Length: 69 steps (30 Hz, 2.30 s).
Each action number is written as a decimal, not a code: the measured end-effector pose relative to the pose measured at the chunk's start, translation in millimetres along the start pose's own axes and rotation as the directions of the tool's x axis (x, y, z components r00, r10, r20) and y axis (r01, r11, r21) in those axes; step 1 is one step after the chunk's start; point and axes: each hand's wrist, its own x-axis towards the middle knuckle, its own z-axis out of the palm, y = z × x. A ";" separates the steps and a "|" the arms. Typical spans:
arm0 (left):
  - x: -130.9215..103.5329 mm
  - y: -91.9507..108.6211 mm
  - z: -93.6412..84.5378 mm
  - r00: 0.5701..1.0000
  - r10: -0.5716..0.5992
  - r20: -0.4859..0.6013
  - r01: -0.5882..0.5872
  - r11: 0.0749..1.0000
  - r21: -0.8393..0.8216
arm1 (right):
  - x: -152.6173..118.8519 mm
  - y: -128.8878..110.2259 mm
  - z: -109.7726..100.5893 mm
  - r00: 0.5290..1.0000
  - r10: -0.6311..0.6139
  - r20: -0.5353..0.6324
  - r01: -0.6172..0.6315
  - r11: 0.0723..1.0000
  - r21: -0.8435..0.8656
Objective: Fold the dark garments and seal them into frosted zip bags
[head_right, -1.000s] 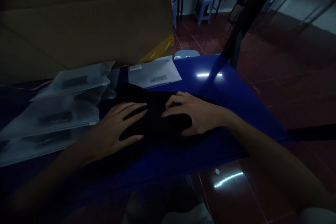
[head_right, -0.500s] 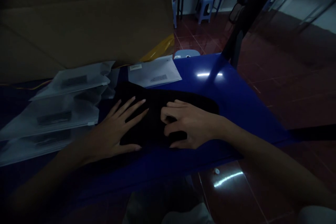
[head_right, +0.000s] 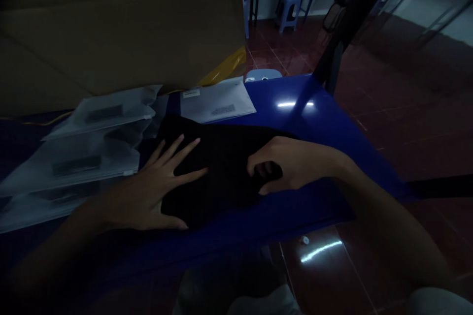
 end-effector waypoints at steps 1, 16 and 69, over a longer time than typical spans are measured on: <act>-0.3 -0.3 0.6 1.000 0.003 -0.009 -0.003 1.000 -0.003 | 0.5 1.7 -0.4 1.000 0.014 -0.028 -0.015 0.999 -0.046; 1.3 -1.1 6.2 0.991 -0.135 -0.004 0.135 0.991 -0.014 | 5.7 28.0 2.7 0.687 0.032 -0.726 -0.397 0.853 -0.338; 5.3 9.0 4.8 1.000 0.020 0.004 -0.020 0.999 0.029 | 9.5 30.3 21.9 0.900 0.136 -0.414 -0.313 0.862 -0.399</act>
